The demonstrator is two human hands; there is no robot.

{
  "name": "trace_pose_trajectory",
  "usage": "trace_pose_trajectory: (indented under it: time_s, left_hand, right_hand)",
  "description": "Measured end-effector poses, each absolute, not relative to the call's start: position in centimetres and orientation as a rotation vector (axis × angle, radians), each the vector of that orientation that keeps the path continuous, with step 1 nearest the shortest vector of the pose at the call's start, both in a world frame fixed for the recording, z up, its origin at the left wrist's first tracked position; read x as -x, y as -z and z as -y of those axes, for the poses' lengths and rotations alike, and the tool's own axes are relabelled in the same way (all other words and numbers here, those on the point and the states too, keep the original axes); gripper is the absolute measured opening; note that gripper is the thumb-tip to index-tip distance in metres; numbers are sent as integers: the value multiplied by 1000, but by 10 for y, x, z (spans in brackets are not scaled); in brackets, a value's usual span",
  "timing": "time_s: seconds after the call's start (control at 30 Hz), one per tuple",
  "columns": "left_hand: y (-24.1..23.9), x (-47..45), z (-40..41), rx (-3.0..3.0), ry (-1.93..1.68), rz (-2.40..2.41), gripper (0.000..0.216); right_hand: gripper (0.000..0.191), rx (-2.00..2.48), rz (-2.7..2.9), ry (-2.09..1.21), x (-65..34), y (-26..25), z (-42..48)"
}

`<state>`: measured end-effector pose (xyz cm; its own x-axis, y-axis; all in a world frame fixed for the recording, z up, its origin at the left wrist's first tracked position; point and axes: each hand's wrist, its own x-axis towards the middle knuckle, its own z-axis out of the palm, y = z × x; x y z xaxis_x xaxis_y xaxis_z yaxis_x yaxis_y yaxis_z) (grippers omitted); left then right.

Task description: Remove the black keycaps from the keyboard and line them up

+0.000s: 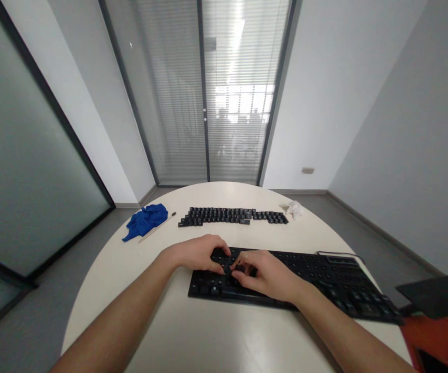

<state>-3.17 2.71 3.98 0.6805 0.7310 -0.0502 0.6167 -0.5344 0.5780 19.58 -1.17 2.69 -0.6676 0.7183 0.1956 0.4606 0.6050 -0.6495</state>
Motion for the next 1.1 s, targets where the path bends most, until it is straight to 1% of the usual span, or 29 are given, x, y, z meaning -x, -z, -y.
trace_pose_trajectory:
  time_s: [0.1,0.23,0.33,0.57,0.7,0.8,0.87,0.93,1.03,1.1]
  left_hand:
    - [-39,33,-18,-2364,-266,-1014,48]
    - [-34,37,-7,-2361,-312,-1001,54]
    - [-31,36,-3,-2380,-325,-1026,55]
    - [-28,28,1,-2413,-356,-1081,53]
    - [-30,25,4,-2422,-335,-1117,53]
    - [-32,22,6,-2436,-343,-1119,53]
    - [-33,19,6,-2459,-397,-1094,50]
    - [-34,16,4,-2482,-461,-1059,42]
    - [-34,13,1,-2486,-535,-1046,26]
    - [-33,12,-2,-2457,-583,-1089,20]
  right_hand:
    - [14,1010,2337,-780,-197,-24,7]
    - [21,1020,2368,-799,-198,-24,4]
    - [25,1011,2406,-822,-198,-27,5]
    - [27,987,2385,-889,-199,-28,5]
    - [30,1021,2318,-932,-200,-22,1]
    - [32,1021,2224,-1026,-200,-16,-2]
    - [34,1002,2156,-1097,-199,-13,-4]
    - [36,982,2092,-1116,-199,-10,-6]
    - [36,963,2024,-1043,-198,-9,-8]
    - [34,963,1991,-991,-199,-8,-10]
